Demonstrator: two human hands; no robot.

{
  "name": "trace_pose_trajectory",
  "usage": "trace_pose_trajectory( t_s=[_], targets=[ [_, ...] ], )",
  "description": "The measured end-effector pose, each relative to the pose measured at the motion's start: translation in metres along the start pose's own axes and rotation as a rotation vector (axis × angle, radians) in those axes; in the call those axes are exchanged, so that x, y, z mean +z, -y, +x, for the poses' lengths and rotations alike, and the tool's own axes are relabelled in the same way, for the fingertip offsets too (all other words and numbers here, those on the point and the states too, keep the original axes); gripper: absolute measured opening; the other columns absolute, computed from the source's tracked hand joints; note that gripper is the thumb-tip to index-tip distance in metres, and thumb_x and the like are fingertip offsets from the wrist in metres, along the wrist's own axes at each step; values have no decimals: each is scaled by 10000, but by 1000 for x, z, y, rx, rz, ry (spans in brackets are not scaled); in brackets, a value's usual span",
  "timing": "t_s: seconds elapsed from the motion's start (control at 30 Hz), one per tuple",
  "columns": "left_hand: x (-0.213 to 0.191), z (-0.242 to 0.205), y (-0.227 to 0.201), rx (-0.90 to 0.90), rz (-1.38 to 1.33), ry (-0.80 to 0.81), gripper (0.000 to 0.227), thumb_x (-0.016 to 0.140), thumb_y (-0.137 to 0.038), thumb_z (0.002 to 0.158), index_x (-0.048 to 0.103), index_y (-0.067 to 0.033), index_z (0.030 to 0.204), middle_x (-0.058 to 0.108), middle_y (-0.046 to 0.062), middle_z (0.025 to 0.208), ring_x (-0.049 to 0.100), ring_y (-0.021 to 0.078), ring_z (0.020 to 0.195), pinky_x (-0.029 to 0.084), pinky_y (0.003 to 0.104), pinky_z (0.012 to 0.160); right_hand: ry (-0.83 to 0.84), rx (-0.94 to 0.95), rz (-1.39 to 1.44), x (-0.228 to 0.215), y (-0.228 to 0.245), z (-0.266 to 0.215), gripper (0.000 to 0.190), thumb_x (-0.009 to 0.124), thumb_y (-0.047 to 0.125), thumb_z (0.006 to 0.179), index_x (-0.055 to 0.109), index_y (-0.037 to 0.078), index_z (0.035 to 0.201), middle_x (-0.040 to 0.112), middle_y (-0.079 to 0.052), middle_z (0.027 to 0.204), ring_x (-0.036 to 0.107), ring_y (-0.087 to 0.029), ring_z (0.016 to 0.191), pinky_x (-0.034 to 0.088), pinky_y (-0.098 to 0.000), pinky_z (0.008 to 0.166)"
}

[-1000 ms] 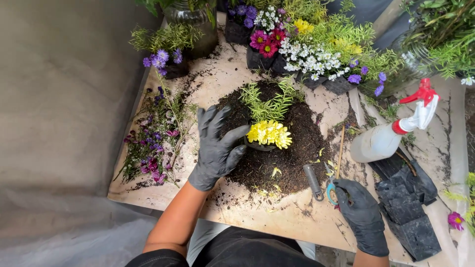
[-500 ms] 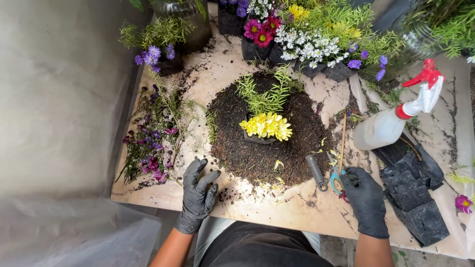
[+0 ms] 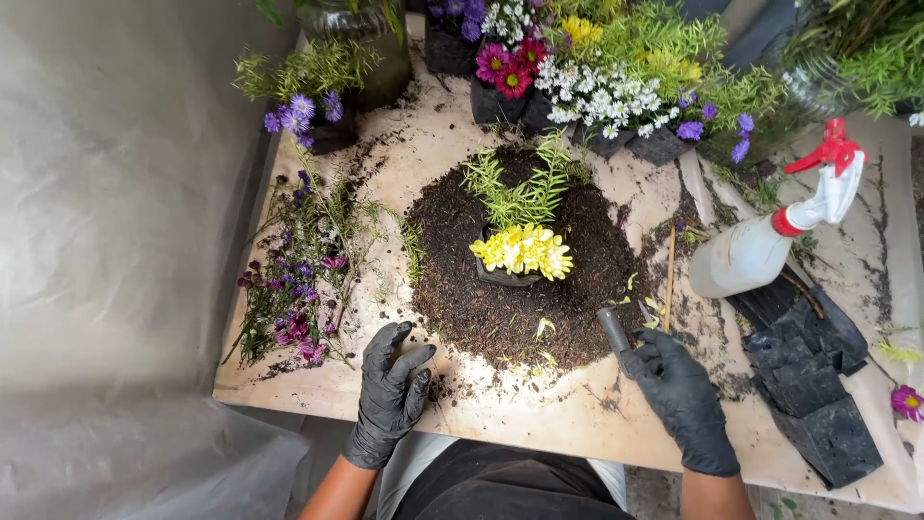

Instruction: The person arranges yellow flowers into a small black pot filled with soil. They use shears to trim the flower stems and a wooden stick to adjust the soil around the base of the flowers. The person also uses a spray bottle to mist the arrangement and adds more soil to the pot.

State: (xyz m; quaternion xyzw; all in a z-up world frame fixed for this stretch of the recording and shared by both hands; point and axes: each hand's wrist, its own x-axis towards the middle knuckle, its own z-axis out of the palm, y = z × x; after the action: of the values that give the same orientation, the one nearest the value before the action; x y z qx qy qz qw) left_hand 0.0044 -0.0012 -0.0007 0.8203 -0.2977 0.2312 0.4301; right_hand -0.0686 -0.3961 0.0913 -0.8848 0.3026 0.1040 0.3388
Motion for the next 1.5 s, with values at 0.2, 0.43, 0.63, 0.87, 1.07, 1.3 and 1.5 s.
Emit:
trace_pose_trajectory(
  t_s=[0.2,0.43,0.63,0.87,1.07,1.3,1.5],
  targets=[
    [-4,6,-10,-21,-56,1,276,569,-194,1041,643,-134,1299,445,176,1491,575,299,1245,495,490,1118,61,58,-30,18,9,-5,766,660,466,872,383,295,1565,686,-88,1181,748,-295,915,648,-454,721],
    [-4,5,-8,-22,-59,1,290,548,-205,1045,669,-121,1294,450,173,1496,550,325,1305,531,471,1089,-224,-92,638,37,-4,10,545,712,16,878,591,157,1390,627,-100,1188,591,-242,950,571,-394,794],
    [-5,9,-12,-27,-53,8,249,588,-198,1029,672,-106,1245,491,187,1450,585,330,1256,540,456,1059,-268,-824,896,38,9,22,440,628,-208,878,582,3,1262,412,-101,1305,623,-167,1117,440,-180,828],
    [-5,7,-9,3,-27,5,249,606,-179,1018,653,-123,1257,512,196,1439,592,344,1247,514,483,1070,-467,-809,656,2,29,-6,278,571,-4,1003,611,-148,1237,597,-299,1385,625,-407,1249,537,-470,1142],
    [-4,0,-3,-1,-50,52,297,640,-153,989,670,-168,1283,542,186,1404,557,383,1296,508,511,1083,-691,-561,842,30,-72,21,260,605,213,1085,536,86,1301,539,-189,1513,613,-399,1229,561,-530,1098],
    [-1,0,-2,2,-53,57,271,618,-157,993,677,-156,1257,546,189,1403,565,382,1289,526,506,1065,-571,-187,1354,38,13,-11,128,706,120,974,665,165,1087,733,-51,1141,697,-172,975,566,-298,831],
    [0,-2,-1,10,-21,56,283,617,-150,986,684,-161,1261,557,185,1401,561,384,1290,520,518,1079,-371,-85,1425,46,64,-21,294,628,318,999,651,147,1237,734,-22,1206,650,-161,1086,476,-313,870]
  ],
)
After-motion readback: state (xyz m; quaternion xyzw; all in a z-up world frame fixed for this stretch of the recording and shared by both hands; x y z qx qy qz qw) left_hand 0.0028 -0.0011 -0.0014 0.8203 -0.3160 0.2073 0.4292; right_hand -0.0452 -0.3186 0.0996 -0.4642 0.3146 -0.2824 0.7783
